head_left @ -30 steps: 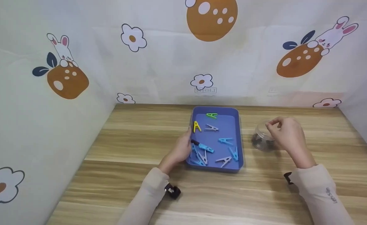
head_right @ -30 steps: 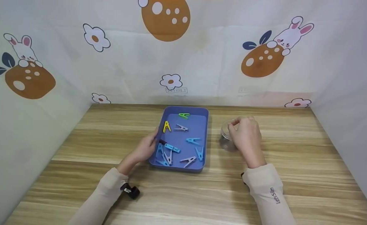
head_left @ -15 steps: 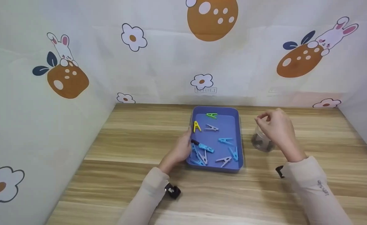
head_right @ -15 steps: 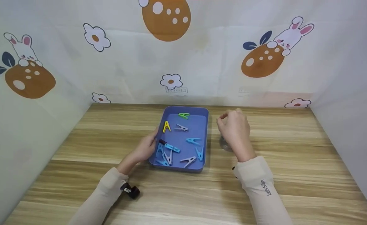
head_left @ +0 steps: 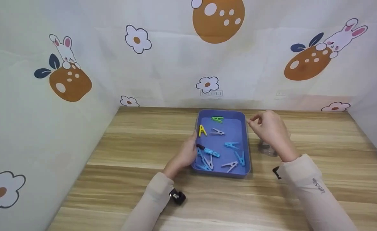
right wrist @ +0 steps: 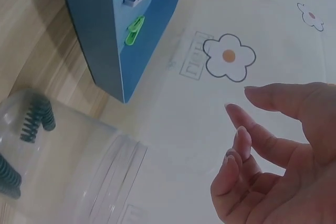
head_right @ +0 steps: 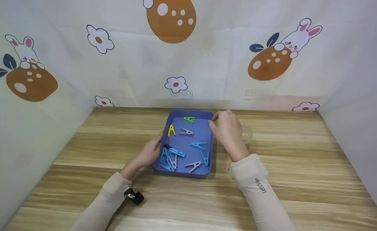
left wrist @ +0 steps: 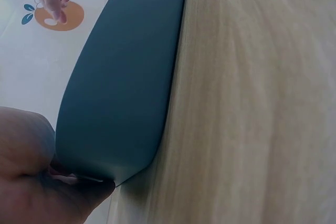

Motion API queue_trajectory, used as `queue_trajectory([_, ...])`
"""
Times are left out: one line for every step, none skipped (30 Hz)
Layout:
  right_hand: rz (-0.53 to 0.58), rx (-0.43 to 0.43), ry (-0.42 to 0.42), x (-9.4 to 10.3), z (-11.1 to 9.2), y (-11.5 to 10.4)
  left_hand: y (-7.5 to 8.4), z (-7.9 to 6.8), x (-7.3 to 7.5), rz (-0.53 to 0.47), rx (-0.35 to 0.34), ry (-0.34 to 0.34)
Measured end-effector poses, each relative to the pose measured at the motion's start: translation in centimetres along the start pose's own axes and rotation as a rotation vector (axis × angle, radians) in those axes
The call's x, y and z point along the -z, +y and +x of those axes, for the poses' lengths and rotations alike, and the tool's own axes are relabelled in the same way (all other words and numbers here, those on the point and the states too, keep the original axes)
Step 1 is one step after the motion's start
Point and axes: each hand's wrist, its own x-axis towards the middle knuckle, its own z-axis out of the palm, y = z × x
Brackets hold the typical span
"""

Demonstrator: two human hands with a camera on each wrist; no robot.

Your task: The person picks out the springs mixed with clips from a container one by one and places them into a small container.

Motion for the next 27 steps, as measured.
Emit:
queue_trajectory([0.004,0.000,-0.008,-0.1,0.1,-0.1,0.0,0.0,0.0,0.001,-0.002,0.000])
queue_trajectory([0.007,-0.003,-0.016,-0.2,0.3,-0.2,-0.1,0.0,-0.1,0.002,-0.004,0.001])
queue_trajectory([0.014,-0.007,-0.024,-0.4,0.4,-0.3,-0.1,0.0,-0.1,0.003,-0.007,0.003])
queue_trajectory([0.019,-0.009,-0.031,-0.5,0.5,-0.5,-0.1,0.0,-0.1,0.003,-0.011,0.004])
queue_trajectory([0.028,-0.010,-0.037,-0.6,0.6,-0.6,-0.1,-0.1,-0.1,0.007,-0.015,0.007])
queue_trajectory([0.033,-0.006,-0.040,-0.8,0.8,-0.7,-0.1,-0.1,-0.1,0.013,-0.022,0.012])
queue_trajectory([0.039,0.000,-0.044,-0.9,0.9,-0.8,-0.2,0.0,-0.2,0.020,-0.030,0.017])
queue_trajectory([0.042,0.001,-0.046,-1.0,1.0,-0.9,-0.2,0.0,-0.2,0.028,-0.039,0.022])
queue_trajectory([0.045,0.009,-0.049,-1.2,1.1,-1.0,-0.2,0.0,-0.2,0.038,-0.048,0.028])
queue_trajectory([0.048,0.014,-0.053,-1.3,1.1,-1.1,-0.2,0.0,-0.2,0.046,-0.053,0.033])
queue_trajectory([0.052,0.019,-0.059,-1.4,1.2,-1.2,-0.2,0.0,-0.2,0.051,-0.055,0.034])
queue_trajectory([0.056,0.023,-0.066,-1.5,1.3,-1.3,-0.1,0.0,-0.2,0.054,-0.054,0.036])
queue_trajectory([0.061,0.025,-0.076,-1.6,1.4,-1.4,-0.1,0.0,-0.2,0.050,-0.050,0.034])
queue_trajectory([0.067,0.028,-0.086,-1.6,1.5,-1.5,0.0,-0.1,-0.2,0.043,-0.043,0.031])
queue_trajectory([0.074,0.031,-0.097,-1.7,1.6,-1.6,0.1,-0.1,-0.2,0.040,-0.037,0.029])
queue_trajectory([0.082,0.032,-0.107,-1.9,1.6,-1.7,0.1,-0.2,-0.1,0.035,-0.031,0.028])
queue_trajectory([0.086,0.037,-0.117,-2.0,1.7,-1.8,0.2,-0.2,-0.1,0.029,-0.026,0.026])
queue_trajectory([0.089,0.036,-0.127,-2.1,1.9,-1.9,0.2,-0.2,-0.1,0.025,-0.023,0.025])
queue_trajectory([0.090,0.038,-0.134,-2.3,2.0,-2.0,0.2,-0.3,-0.1,0.016,-0.018,0.022])
queue_trajectory([0.090,0.038,-0.138,-2.4,2.1,-2.1,0.2,-0.2,-0.1,0.010,-0.014,0.020])
queue_trajectory([0.090,0.038,-0.144,-2.6,2.2,-2.3,0.2,-0.2,-0.1,0.004,-0.013,0.020])
queue_trajectory([0.088,0.037,-0.149,-2.7,2.3,-2.4,0.2,-0.2,-0.1,-0.003,-0.012,0.020])
queue_trajectory([0.085,0.037,-0.152,-2.9,2.4,-2.6,0.2,-0.2,-0.1,-0.009,-0.011,0.020])
queue_trajectory([0.084,0.037,-0.154,-3.1,2.5,-2.7,0.2,-0.2,-0.1,-0.008,-0.015,0.023])
queue_trajectory([0.082,0.043,-0.153,-3.2,2.5,-2.8,0.2,-0.2,-0.1,-0.007,-0.018,0.025])
queue_trajectory([0.081,0.046,-0.156,-3.4,2.6,-2.9,0.2,-0.2,-0.1,-0.005,-0.022,0.028])
queue_trajectory([0.084,0.046,-0.163,-3.6,2.7,-3.0,0.2,-0.2,-0.1,-0.005,-0.025,0.031])
